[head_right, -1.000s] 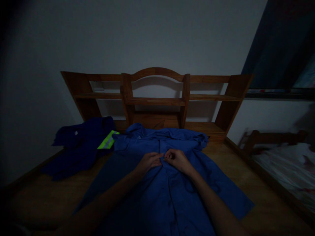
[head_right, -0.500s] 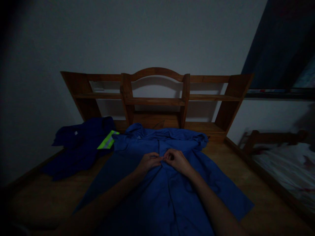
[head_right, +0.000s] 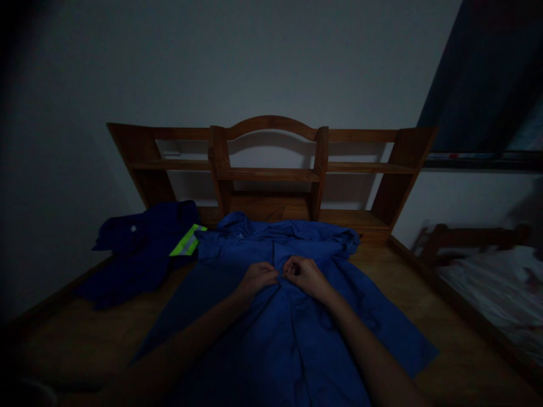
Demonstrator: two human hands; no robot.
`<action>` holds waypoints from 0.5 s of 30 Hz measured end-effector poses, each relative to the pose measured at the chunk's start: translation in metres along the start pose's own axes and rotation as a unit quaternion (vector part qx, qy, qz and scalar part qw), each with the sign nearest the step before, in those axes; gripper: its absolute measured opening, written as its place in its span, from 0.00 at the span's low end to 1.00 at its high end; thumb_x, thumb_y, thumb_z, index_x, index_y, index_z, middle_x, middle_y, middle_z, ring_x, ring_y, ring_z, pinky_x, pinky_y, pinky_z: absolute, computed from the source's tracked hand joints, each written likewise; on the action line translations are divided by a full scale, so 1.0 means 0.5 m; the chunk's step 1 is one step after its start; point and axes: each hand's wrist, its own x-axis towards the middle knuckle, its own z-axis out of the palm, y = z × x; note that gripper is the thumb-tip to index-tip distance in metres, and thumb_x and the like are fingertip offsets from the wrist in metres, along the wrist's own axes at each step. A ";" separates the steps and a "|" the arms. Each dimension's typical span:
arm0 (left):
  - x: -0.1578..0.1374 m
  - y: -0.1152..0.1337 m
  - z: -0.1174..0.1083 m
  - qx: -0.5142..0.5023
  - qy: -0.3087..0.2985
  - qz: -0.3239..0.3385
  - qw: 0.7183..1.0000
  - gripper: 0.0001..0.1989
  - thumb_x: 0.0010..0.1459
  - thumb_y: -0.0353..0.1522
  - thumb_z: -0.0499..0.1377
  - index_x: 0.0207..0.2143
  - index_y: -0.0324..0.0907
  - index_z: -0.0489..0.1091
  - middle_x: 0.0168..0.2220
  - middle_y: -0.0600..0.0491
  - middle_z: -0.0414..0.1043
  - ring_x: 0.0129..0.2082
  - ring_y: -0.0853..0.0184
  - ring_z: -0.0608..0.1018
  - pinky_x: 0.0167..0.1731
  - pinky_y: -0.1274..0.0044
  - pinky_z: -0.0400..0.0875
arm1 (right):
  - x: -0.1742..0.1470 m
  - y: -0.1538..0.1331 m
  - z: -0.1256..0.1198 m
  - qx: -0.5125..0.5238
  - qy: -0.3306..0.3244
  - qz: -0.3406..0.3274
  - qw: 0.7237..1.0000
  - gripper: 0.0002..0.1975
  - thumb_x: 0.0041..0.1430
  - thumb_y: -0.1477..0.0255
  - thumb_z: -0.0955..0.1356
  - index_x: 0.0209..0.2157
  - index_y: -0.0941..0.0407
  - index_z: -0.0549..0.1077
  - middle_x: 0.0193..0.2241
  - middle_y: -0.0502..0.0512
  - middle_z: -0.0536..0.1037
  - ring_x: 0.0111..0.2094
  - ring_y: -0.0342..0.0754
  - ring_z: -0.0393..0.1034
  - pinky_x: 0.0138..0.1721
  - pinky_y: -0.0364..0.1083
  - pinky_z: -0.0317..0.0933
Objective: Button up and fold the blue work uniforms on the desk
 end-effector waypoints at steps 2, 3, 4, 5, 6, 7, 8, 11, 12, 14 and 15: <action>0.003 -0.002 0.000 0.005 0.002 0.005 1.000 0.10 0.38 0.25 0.66 0.22 0.37 0.66 0.18 0.58 0.67 0.21 0.73 0.73 0.27 0.80 0.70 | 0.000 -0.001 0.001 0.003 0.000 -0.001 1.000 0.07 0.52 0.69 0.69 0.33 0.56 0.73 0.27 0.50 0.75 0.27 0.43 0.68 0.28 0.41 0.59; 0.005 -0.003 -0.001 0.005 -0.002 0.010 1.000 0.11 0.38 0.25 0.66 0.22 0.37 0.65 0.18 0.58 0.67 0.20 0.73 0.72 0.26 0.80 0.70 | 0.001 -0.002 0.001 0.005 0.001 0.000 1.000 0.07 0.52 0.68 0.69 0.33 0.56 0.73 0.27 0.51 0.75 0.27 0.43 0.68 0.28 0.41 0.59; 0.005 -0.004 -0.002 0.004 -0.007 0.017 1.000 0.11 0.38 0.25 0.66 0.22 0.37 0.65 0.18 0.59 0.67 0.19 0.74 0.72 0.25 0.81 0.69 | 0.001 -0.003 0.001 0.008 0.001 0.002 1.000 0.07 0.52 0.68 0.68 0.33 0.56 0.73 0.27 0.51 0.75 0.27 0.43 0.68 0.28 0.41 0.60; 0.005 -0.004 -0.003 -0.002 -0.014 0.024 1.000 0.11 0.38 0.25 0.66 0.23 0.37 0.65 0.18 0.59 0.67 0.19 0.74 0.72 0.25 0.81 0.68 | 0.001 -0.004 0.001 0.009 0.002 0.005 1.000 0.08 0.52 0.67 0.68 0.33 0.56 0.73 0.27 0.51 0.75 0.27 0.43 0.68 0.28 0.41 0.60; 0.004 -0.004 -0.004 -0.009 -0.022 0.028 0.999 0.11 0.38 0.25 0.66 0.23 0.38 0.65 0.18 0.59 0.67 0.19 0.74 0.72 0.25 0.81 0.68 | 0.001 -0.004 0.001 0.010 0.003 0.008 1.000 0.08 0.53 0.67 0.68 0.33 0.56 0.73 0.27 0.51 0.75 0.27 0.43 0.68 0.28 0.41 0.60; 0.003 -0.004 -0.004 -0.017 -0.028 0.031 0.999 0.12 0.38 0.25 0.65 0.24 0.38 0.64 0.19 0.58 0.68 0.20 0.74 0.72 0.25 0.81 0.68 | 0.001 -0.004 0.001 0.009 0.004 0.010 1.000 0.09 0.53 0.66 0.67 0.33 0.57 0.73 0.27 0.51 0.75 0.27 0.43 0.68 0.28 0.41 0.59; 0.002 -0.004 -0.004 -0.025 -0.035 0.031 0.999 0.12 0.38 0.25 0.65 0.25 0.38 0.64 0.20 0.58 0.69 0.20 0.73 0.73 0.25 0.81 0.68 | 0.001 -0.003 0.001 0.009 0.005 0.012 1.000 0.09 0.54 0.66 0.67 0.33 0.57 0.73 0.27 0.51 0.75 0.27 0.43 0.68 0.28 0.41 0.59; 0.000 -0.002 -0.005 -0.038 -0.050 0.030 0.998 0.13 0.38 0.25 0.65 0.27 0.37 0.65 0.22 0.55 0.71 0.22 0.71 0.74 0.27 0.79 0.69 | 0.001 0.001 0.002 0.013 0.005 0.017 1.000 0.09 0.54 0.65 0.67 0.33 0.57 0.73 0.27 0.51 0.75 0.26 0.43 0.67 0.27 0.40 0.59; 0.000 -0.002 -0.005 -0.034 -0.049 0.033 0.998 0.13 0.38 0.25 0.65 0.27 0.37 0.65 0.22 0.55 0.71 0.22 0.71 0.74 0.27 0.79 0.69 | 0.001 0.003 0.002 0.014 0.003 0.020 1.000 0.09 0.54 0.65 0.67 0.33 0.57 0.72 0.27 0.51 0.75 0.26 0.42 0.67 0.27 0.40 0.59; 0.003 -0.004 -0.007 -0.016 -0.042 0.039 0.998 0.13 0.38 0.25 0.65 0.28 0.37 0.65 0.21 0.56 0.70 0.21 0.72 0.73 0.26 0.80 0.69 | 0.001 0.007 0.003 0.011 -0.003 0.024 1.000 0.09 0.54 0.66 0.67 0.34 0.57 0.72 0.27 0.51 0.75 0.26 0.42 0.67 0.26 0.40 0.58; 0.006 -0.006 -0.008 -0.006 -0.038 0.040 0.998 0.14 0.38 0.25 0.65 0.29 0.37 0.65 0.21 0.56 0.70 0.20 0.72 0.73 0.25 0.80 0.68 | 0.001 0.008 0.003 0.008 -0.005 0.026 1.000 0.09 0.54 0.66 0.67 0.34 0.57 0.71 0.27 0.51 0.75 0.26 0.42 0.67 0.26 0.40 0.58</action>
